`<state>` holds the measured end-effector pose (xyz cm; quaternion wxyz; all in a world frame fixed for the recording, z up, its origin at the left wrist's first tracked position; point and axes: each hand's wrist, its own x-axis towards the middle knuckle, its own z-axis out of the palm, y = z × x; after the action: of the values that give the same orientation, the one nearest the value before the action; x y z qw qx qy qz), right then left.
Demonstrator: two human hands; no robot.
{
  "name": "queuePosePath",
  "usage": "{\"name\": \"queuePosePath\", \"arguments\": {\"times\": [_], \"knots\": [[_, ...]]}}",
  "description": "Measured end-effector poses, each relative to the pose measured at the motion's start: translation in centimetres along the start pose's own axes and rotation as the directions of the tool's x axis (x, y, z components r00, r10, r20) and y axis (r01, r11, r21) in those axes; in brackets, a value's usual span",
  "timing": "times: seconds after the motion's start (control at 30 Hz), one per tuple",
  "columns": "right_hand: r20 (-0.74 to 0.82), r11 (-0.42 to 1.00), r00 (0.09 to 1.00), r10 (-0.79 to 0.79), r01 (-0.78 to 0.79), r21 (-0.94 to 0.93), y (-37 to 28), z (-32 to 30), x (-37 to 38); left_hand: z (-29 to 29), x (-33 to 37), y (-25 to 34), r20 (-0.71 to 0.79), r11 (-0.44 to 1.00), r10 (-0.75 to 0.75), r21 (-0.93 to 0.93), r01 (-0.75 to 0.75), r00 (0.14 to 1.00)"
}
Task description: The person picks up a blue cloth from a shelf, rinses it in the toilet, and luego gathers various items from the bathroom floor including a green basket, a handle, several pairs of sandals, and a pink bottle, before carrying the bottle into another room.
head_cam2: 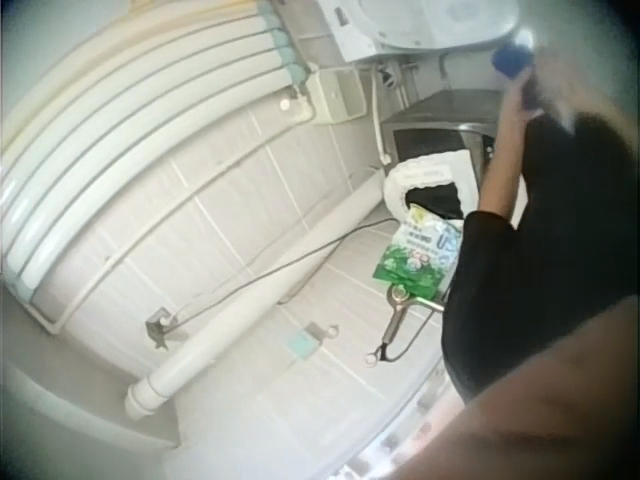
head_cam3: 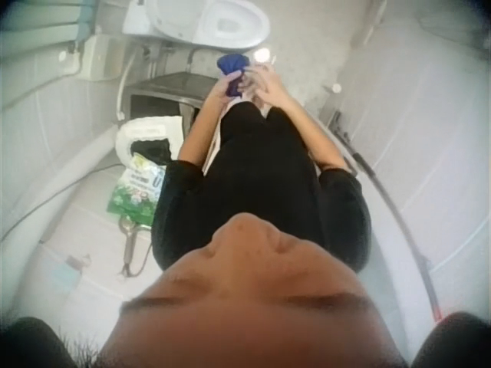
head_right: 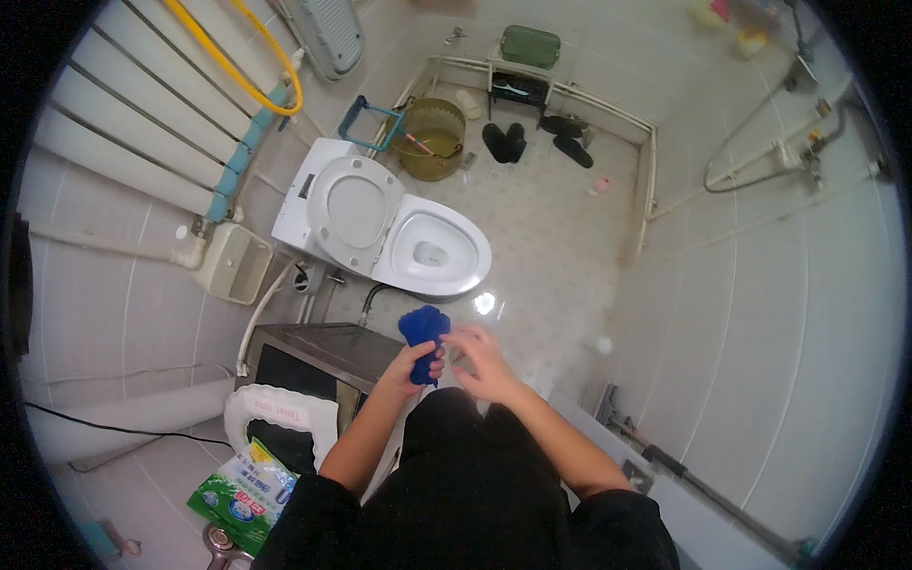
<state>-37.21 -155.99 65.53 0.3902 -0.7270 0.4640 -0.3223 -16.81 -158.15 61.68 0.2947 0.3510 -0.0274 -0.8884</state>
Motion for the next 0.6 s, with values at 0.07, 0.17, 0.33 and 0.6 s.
{"name": "queuePosePath", "arguments": {"times": [0.07,0.17,0.33,0.6], "knots": [[-0.020,0.997,0.997,-0.076,0.076,-0.010,0.6,-1.9,2.0,0.1,0.9,2.5,0.019,0.999,0.012,-0.045,-0.011,1.000],[0.026,0.947,0.986,-0.165,0.166,-0.277,2.3,-3.3,4.9,-0.6,2.5,5.0,0.141,0.973,-0.061,-0.212,0.091,0.988],[0.099,0.794,0.900,-0.425,0.423,-0.436,8.4,-4.6,10.2,0.4,5.6,7.3,0.370,0.902,-0.137,-0.338,0.270,0.919],[0.159,0.423,0.452,-0.878,0.887,-0.185,15.3,-6.1,24.6,2.8,13.0,8.2,0.682,0.822,-0.042,-0.391,0.413,0.730]]}}
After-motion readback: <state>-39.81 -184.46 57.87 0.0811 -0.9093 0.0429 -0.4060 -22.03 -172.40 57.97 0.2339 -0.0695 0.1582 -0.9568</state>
